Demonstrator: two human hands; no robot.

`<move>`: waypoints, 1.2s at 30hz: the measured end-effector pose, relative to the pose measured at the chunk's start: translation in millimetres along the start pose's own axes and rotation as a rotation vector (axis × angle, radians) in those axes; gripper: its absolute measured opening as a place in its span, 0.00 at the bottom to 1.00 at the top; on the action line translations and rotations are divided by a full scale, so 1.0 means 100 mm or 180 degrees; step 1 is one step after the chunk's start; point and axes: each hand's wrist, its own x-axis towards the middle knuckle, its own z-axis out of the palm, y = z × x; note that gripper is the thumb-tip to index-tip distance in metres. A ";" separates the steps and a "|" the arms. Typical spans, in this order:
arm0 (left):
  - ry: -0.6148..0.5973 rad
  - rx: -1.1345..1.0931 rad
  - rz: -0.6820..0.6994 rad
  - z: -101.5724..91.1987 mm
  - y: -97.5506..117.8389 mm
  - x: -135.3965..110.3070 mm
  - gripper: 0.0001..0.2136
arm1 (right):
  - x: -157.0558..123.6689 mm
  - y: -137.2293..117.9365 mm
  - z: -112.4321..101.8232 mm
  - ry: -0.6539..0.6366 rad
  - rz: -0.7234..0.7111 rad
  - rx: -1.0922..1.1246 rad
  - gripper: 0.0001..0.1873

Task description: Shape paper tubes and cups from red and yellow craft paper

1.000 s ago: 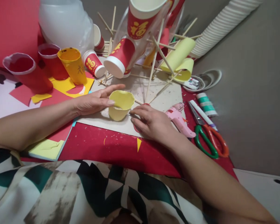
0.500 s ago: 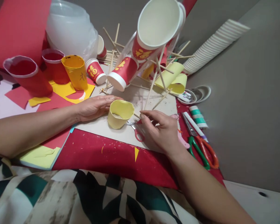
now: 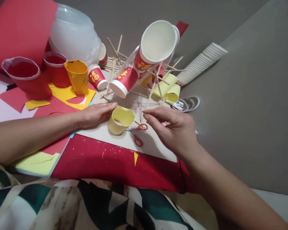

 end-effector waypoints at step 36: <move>0.0703 0.2719 0.0900 0.19 0.40 -0.25 0.07 | 0.58 -0.27 0.30 -0.1460 -0.0335 -0.0721 0.09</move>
